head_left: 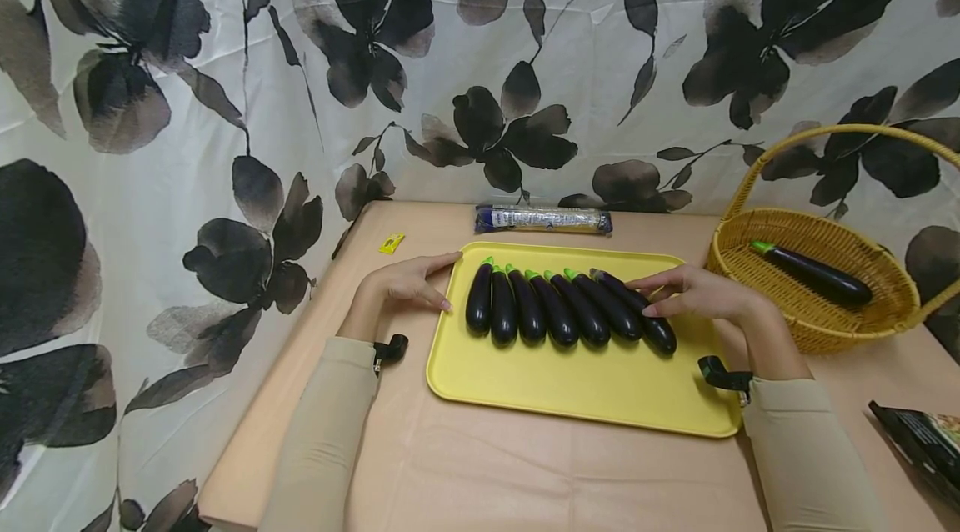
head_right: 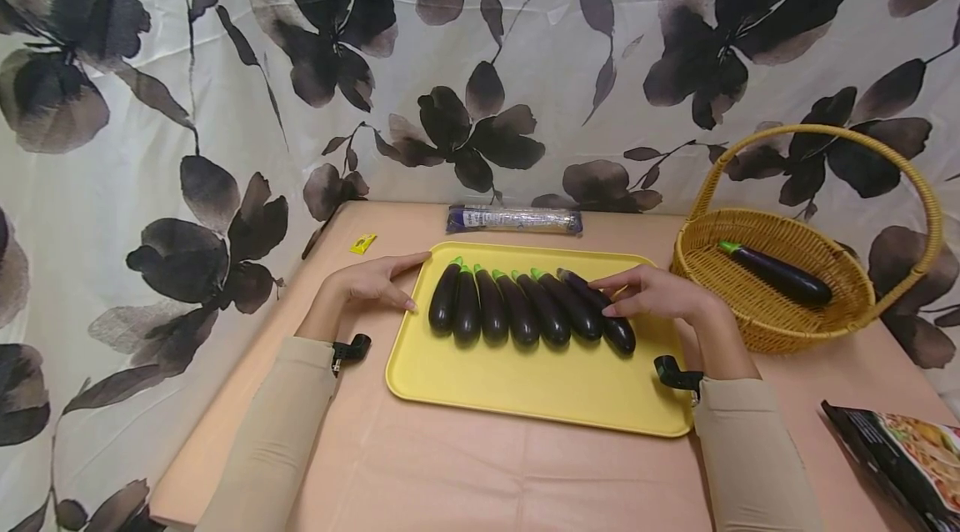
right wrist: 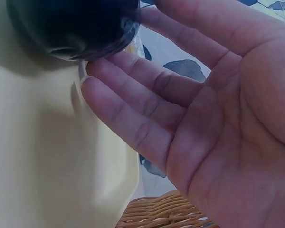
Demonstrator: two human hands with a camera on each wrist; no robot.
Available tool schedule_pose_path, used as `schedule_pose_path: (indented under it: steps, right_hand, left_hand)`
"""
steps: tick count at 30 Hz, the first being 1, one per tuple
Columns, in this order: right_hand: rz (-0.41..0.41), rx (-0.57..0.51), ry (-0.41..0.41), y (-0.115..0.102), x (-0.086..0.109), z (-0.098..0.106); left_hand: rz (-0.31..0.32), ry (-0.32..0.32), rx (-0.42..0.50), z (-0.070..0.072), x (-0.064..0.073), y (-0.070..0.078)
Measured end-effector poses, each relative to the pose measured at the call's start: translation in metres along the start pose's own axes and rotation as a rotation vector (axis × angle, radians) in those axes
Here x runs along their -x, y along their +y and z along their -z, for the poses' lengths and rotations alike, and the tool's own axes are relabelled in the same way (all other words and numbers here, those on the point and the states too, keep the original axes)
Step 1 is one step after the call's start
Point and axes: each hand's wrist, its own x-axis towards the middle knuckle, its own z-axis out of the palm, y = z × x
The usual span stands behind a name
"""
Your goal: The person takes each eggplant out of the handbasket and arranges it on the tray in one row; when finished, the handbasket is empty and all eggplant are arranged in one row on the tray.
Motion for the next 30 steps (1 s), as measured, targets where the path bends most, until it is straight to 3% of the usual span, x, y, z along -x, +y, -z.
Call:
schedule_pose_path:
  steps: [9, 12, 16, 20, 25, 30]
  right_hand:
    - [0.070, 0.006, 0.141, -0.009, 0.007, 0.006]
    - [0.072, 0.044, 0.238, -0.015, 0.017, 0.016]
    - [0.013, 0.087, 0.405, -0.022, 0.036, 0.030]
    - [-0.013, 0.128, 0.545, -0.019, 0.048, 0.039]
    - [-0.058, 0.235, 0.602, -0.003, 0.057, 0.048]
    - [-0.084, 0.242, 0.615, 0.024, 0.068, 0.063]
  left_hand:
    - [-0.003, 0.004, -0.015, 0.000, 0.000, -0.001]
    - [0.001, 0.002, -0.015, 0.000, 0.001, -0.002]
    - [0.007, -0.002, -0.006, -0.001, 0.001, -0.002]
    - [0.006, -0.003, 0.003, -0.001, 0.000, -0.004]
    - [0.002, -0.001, 0.002, 0.001, 0.000, -0.002]
    - [0.003, 0.001, -0.007, 0.002, 0.000, -0.001]
